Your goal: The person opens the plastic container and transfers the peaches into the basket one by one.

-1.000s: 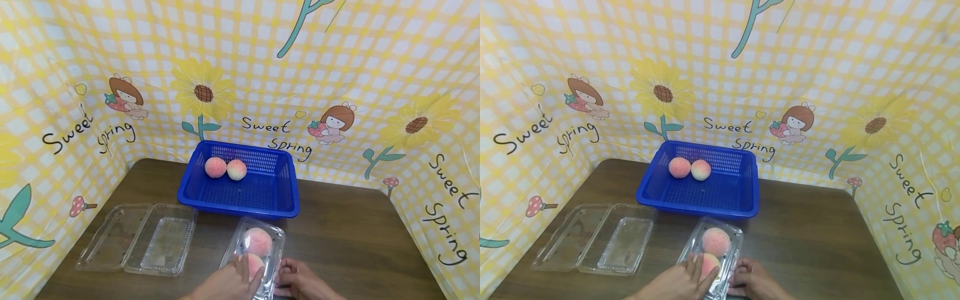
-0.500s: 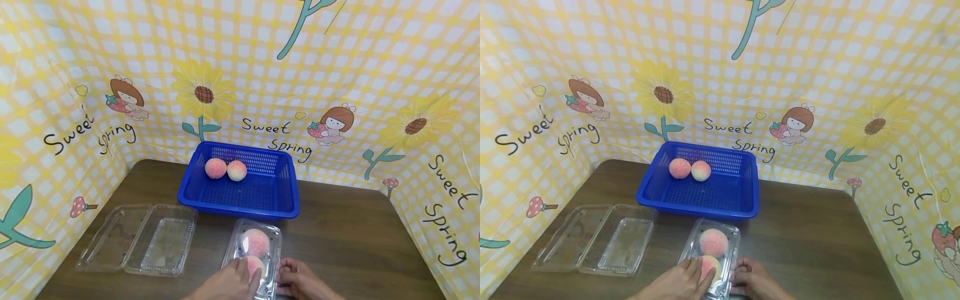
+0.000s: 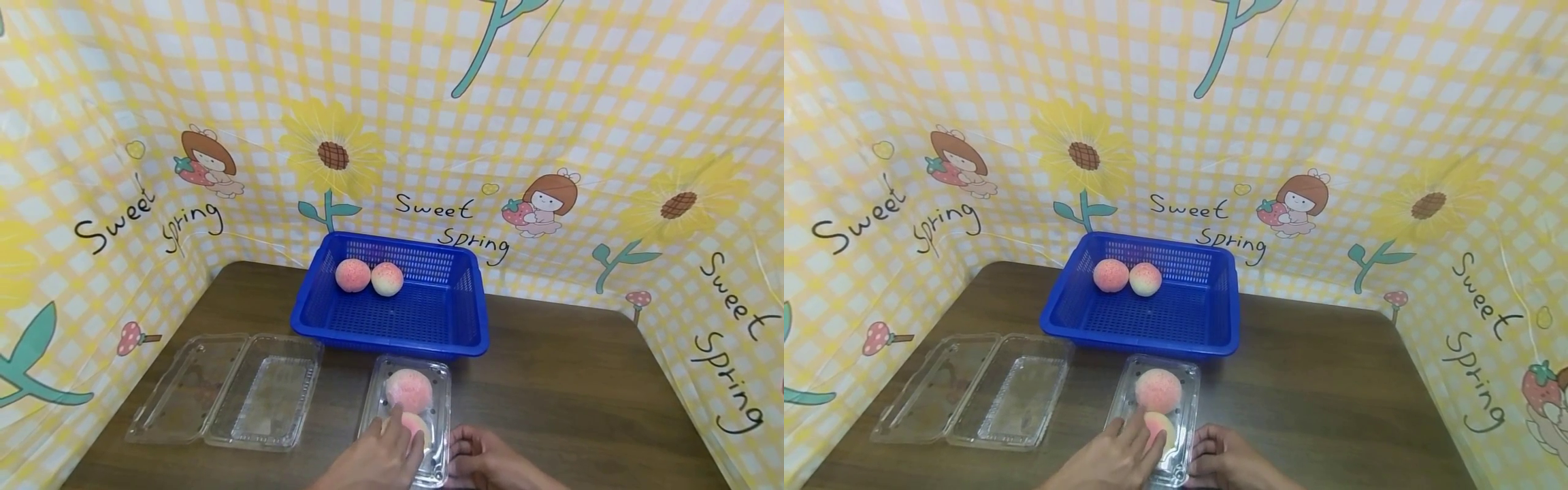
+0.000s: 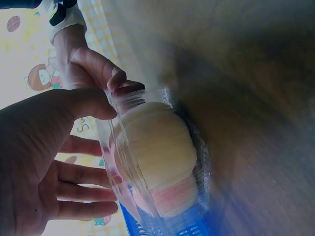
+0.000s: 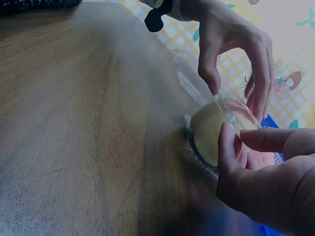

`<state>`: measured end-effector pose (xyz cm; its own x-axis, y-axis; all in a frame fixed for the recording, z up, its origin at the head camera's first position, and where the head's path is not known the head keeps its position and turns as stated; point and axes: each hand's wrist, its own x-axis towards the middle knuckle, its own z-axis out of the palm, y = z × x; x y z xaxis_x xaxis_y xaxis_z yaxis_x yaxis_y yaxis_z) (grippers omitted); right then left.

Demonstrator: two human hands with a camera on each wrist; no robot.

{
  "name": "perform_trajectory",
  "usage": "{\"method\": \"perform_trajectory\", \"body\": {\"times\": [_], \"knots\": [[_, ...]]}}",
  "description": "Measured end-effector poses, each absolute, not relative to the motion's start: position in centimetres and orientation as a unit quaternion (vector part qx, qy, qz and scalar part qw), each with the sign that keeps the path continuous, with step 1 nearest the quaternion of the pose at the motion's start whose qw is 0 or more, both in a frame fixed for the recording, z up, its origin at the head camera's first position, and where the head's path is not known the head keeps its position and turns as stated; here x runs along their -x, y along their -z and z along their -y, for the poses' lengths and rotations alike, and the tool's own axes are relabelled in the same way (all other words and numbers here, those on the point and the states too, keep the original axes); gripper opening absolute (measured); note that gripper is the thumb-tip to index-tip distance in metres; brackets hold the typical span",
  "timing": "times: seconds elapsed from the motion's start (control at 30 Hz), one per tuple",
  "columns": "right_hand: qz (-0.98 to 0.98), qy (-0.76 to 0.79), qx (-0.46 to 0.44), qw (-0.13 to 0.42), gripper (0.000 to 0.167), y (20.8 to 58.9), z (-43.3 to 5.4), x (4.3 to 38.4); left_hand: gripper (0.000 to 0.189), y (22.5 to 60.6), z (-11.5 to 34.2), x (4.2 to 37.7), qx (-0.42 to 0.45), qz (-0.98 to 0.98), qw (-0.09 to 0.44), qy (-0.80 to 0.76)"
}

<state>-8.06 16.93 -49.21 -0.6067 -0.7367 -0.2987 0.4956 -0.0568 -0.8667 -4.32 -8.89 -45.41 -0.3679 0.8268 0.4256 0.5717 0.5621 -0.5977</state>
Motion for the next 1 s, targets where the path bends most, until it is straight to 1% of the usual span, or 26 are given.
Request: {"method": "perform_trajectory", "body": {"times": [0.13,0.17,0.23,0.37,0.47,0.63,0.73,0.87,0.9,1.0], "knots": [[-0.548,0.713,0.111,0.423,0.026,49.4,-17.0,8.0,0.057,46.1,8.3,3.9,0.414,0.821,0.353,-0.170],[-0.552,0.712,0.111,0.421,0.026,49.4,-17.0,8.0,0.059,46.2,8.2,3.8,0.411,0.828,0.344,-0.166],[-0.555,0.712,0.110,0.416,0.027,49.3,-17.1,8.0,0.058,46.5,8.0,3.5,0.403,0.834,0.335,-0.170],[-0.548,0.719,0.107,0.414,0.027,49.2,-17.1,8.1,0.061,46.5,7.7,3.1,0.401,0.849,0.284,-0.195],[-0.539,0.724,0.104,0.417,0.027,49.2,-17.1,8.1,0.060,46.5,7.3,3.1,0.403,0.849,0.267,-0.212],[-0.542,0.726,0.091,0.414,0.026,49.2,-17.1,8.0,0.061,46.7,6.8,3.1,0.396,0.842,0.291,-0.222],[-0.550,0.724,0.078,0.408,0.028,49.2,-17.1,8.0,0.067,46.7,6.8,3.1,0.397,0.844,0.285,-0.221],[-0.556,0.724,0.073,0.403,0.028,49.1,-16.9,8.0,0.071,46.3,6.8,3.0,0.398,0.855,0.248,-0.222],[-0.555,0.725,0.074,0.402,0.028,49.1,-16.9,8.0,0.066,46.2,6.7,2.9,0.396,0.857,0.238,-0.226],[-0.552,0.727,0.088,0.400,0.025,49.1,-16.7,8.0,0.054,45.9,6.5,2.8,0.389,0.878,0.182,-0.211]]}}
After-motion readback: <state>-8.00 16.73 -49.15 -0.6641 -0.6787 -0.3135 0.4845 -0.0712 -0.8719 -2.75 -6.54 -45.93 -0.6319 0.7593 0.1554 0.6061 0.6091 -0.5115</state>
